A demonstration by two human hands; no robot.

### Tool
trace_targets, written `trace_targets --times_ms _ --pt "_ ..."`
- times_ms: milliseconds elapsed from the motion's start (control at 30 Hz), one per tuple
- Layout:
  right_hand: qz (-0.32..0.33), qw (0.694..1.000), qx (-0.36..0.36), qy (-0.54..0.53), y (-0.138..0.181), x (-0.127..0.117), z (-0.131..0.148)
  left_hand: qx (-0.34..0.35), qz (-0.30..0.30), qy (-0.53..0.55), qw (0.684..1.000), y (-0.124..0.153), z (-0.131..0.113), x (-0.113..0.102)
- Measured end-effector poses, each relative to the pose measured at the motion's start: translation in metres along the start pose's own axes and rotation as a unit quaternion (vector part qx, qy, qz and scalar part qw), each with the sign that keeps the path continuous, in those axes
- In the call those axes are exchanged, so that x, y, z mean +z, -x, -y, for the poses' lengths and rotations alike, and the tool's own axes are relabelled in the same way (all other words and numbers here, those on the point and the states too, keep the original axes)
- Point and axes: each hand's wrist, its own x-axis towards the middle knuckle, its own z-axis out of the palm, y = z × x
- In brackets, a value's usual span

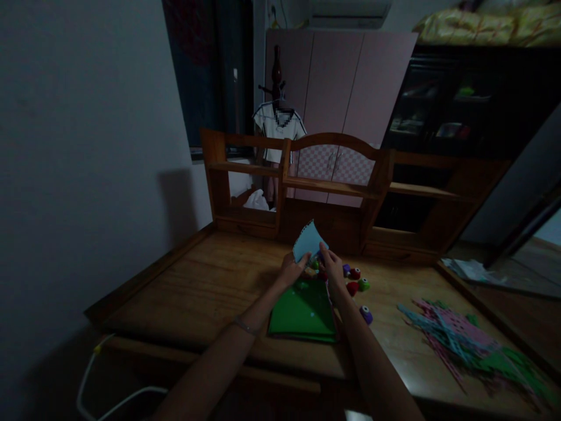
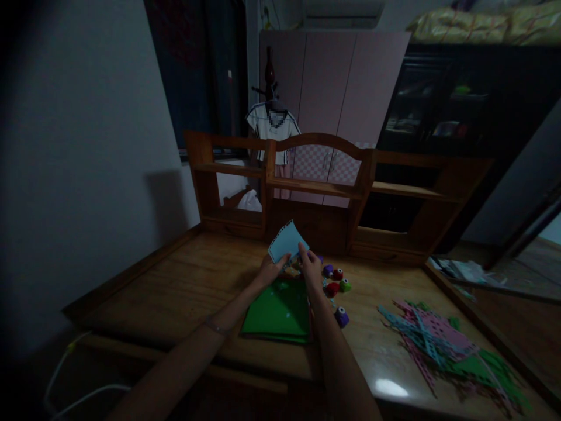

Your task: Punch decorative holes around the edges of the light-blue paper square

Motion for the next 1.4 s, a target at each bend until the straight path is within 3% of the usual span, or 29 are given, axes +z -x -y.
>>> trace_targets --times_ms 267,1400 --pt "0.014 0.999 0.033 -0.010 -0.002 -0.002 0.001 0.009 0.006 0.010 1.000 -0.001 0.001 0.002" --pt "0.017 0.999 0.014 -0.024 0.004 0.000 0.006 0.005 0.010 0.013 1.000 -0.002 0.001 0.002"
